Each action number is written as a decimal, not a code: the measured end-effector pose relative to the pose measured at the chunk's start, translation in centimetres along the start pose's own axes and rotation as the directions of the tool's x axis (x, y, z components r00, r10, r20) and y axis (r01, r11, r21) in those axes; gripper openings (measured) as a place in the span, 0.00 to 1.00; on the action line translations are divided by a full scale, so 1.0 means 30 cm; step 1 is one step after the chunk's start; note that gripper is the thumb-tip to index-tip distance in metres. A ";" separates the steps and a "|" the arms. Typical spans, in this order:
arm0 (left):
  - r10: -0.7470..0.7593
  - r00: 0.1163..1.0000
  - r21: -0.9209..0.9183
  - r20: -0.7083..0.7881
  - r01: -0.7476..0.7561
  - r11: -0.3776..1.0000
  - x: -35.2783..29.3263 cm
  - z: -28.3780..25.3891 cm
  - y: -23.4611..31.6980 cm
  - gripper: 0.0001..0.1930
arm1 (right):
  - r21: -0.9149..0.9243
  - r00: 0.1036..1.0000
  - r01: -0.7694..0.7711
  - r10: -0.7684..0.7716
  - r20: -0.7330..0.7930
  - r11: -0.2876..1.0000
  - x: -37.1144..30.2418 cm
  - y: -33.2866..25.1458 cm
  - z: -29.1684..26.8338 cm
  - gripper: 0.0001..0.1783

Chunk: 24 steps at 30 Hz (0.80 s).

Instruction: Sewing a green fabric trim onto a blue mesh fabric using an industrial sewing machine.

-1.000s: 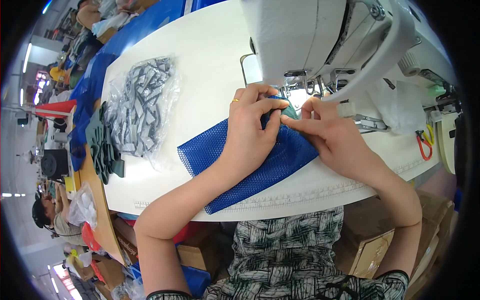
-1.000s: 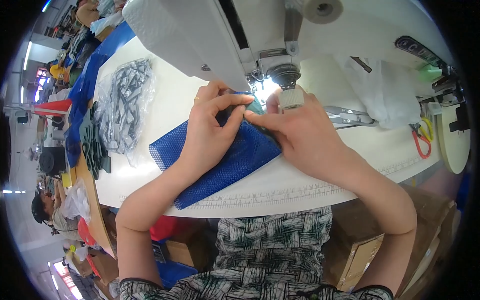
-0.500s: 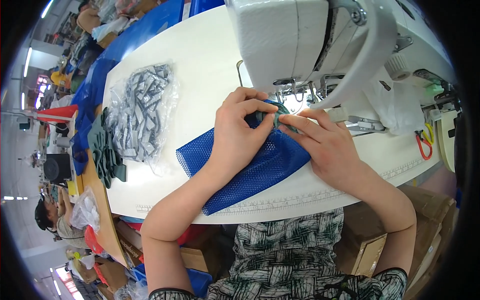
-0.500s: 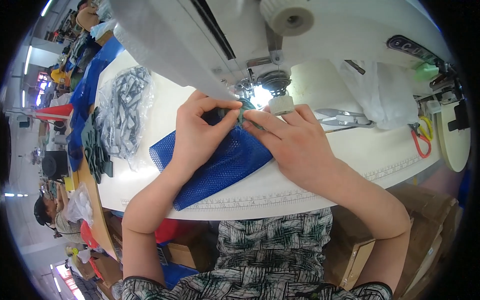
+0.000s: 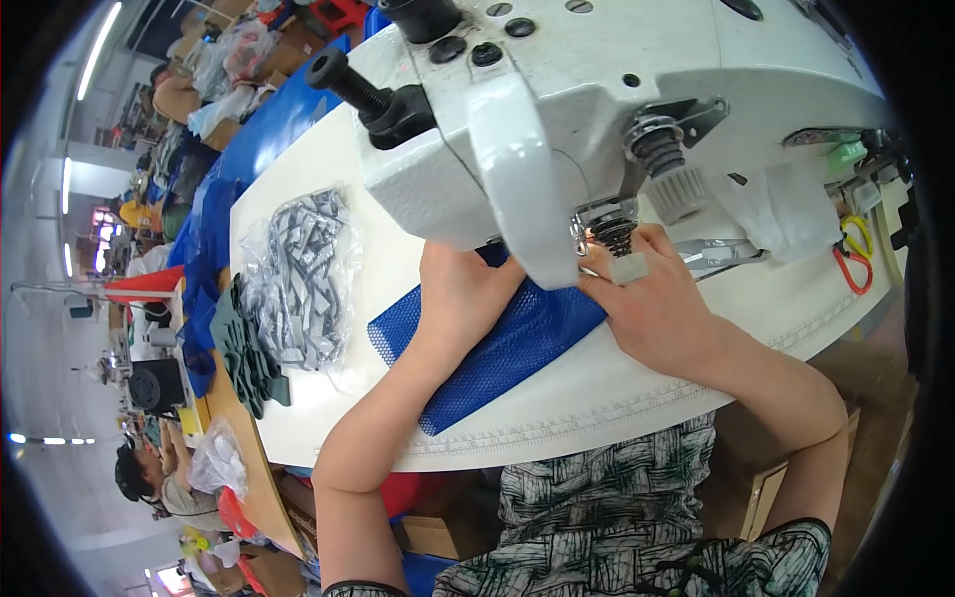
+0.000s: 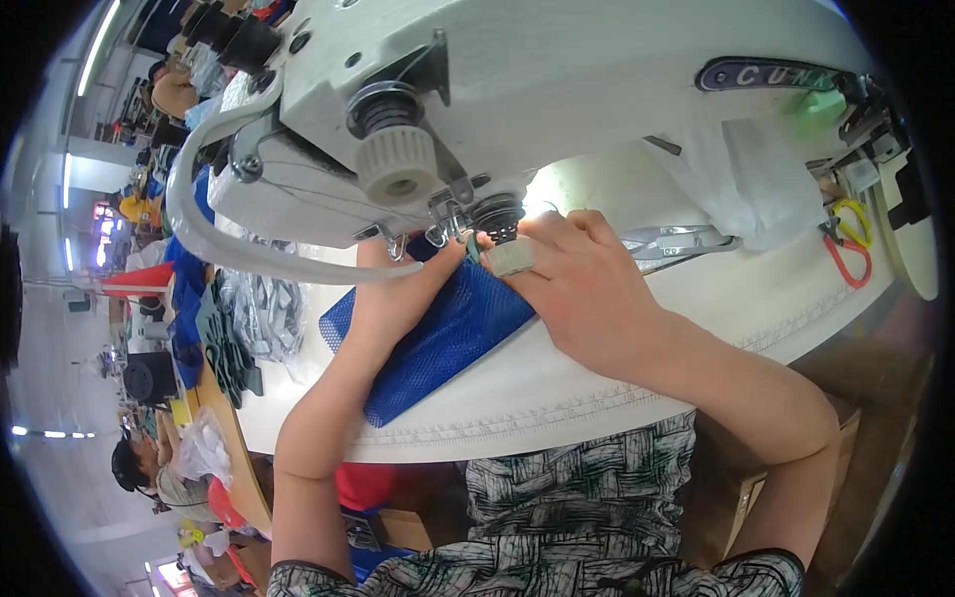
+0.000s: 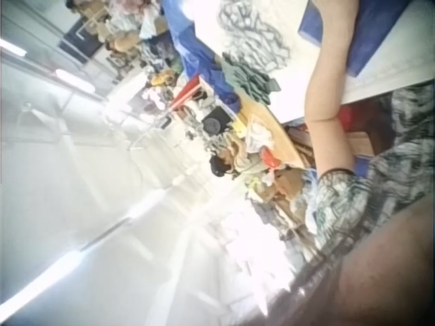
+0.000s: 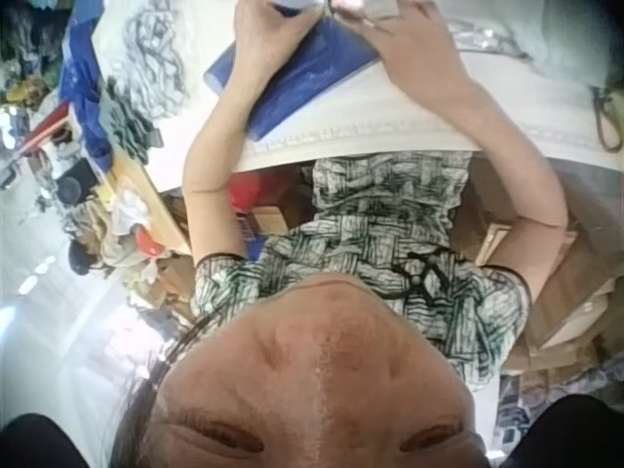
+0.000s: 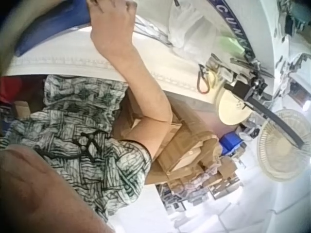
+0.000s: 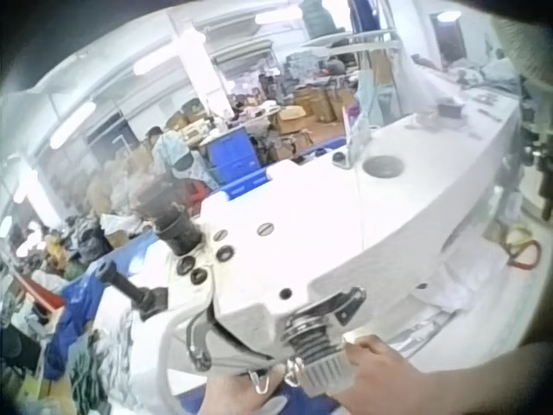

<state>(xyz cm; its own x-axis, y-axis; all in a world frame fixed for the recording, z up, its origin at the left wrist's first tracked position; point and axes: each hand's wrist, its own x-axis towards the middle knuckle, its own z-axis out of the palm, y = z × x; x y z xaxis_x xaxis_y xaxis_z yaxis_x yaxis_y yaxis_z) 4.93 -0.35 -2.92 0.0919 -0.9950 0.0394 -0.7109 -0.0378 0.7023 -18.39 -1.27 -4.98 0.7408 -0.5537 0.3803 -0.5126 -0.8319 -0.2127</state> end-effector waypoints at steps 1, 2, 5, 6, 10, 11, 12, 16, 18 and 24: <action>0.049 0.999 -0.091 -0.017 -0.051 0.995 0.008 0.014 -0.020 0.15 | 0.008 1.000 -0.004 0.005 -0.031 1.000 0.003 -0.003 -0.005 0.20; 0.096 0.995 -0.181 -0.039 -0.101 0.978 0.015 0.020 -0.032 0.16 | 0.016 0.998 -0.007 0.008 -0.061 1.000 0.006 -0.006 -0.006 0.18; 0.227 0.972 -0.164 -0.057 -0.234 0.958 0.042 0.020 -0.038 0.16 | -0.021 0.995 -0.015 0.013 -0.103 1.000 0.008 -0.005 0.001 0.15; 0.229 0.972 -0.165 -0.056 -0.235 0.958 0.047 0.021 -0.039 0.16 | -0.022 0.995 -0.018 0.015 -0.103 1.000 0.008 -0.005 0.001 0.15; 0.225 0.968 -0.110 -0.111 -0.237 0.965 0.060 0.040 -0.048 0.16 | -0.034 0.992 -0.021 0.017 -0.129 0.999 0.014 -0.008 0.000 0.14; 0.197 0.972 -0.104 -0.128 -0.210 0.972 0.063 0.043 -0.054 0.16 | -0.042 0.991 -0.013 0.007 -0.137 0.999 0.017 -0.009 -0.001 0.13; 0.198 0.972 -0.107 -0.125 -0.212 0.971 0.067 0.050 -0.062 0.16 | -0.045 0.991 -0.016 0.010 -0.136 0.999 0.015 -0.009 0.000 0.13; 0.157 0.985 -0.128 -0.075 -0.166 0.978 0.070 0.067 -0.065 0.19 | -0.050 0.994 -0.035 0.030 -0.108 0.998 0.012 -0.004 -0.008 0.11; 0.152 0.983 -0.174 -0.102 -0.168 0.970 0.066 0.071 -0.063 0.18 | -0.052 0.995 -0.028 0.023 -0.094 0.998 0.011 -0.002 -0.010 0.11; 0.136 0.983 -0.232 -0.125 -0.163 0.959 0.023 0.052 -0.049 0.12 | -0.083 0.991 -0.034 0.023 -0.129 0.996 0.006 -0.014 -0.004 0.12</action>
<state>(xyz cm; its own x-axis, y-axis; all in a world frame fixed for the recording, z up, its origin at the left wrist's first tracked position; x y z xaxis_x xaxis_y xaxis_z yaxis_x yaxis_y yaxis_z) 4.95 -1.12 -5.04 0.0806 -0.9713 0.2236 -0.5354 0.1470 0.8317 -18.09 -1.01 -4.73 0.6663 -0.5636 0.4882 -0.5718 -0.8065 -0.1505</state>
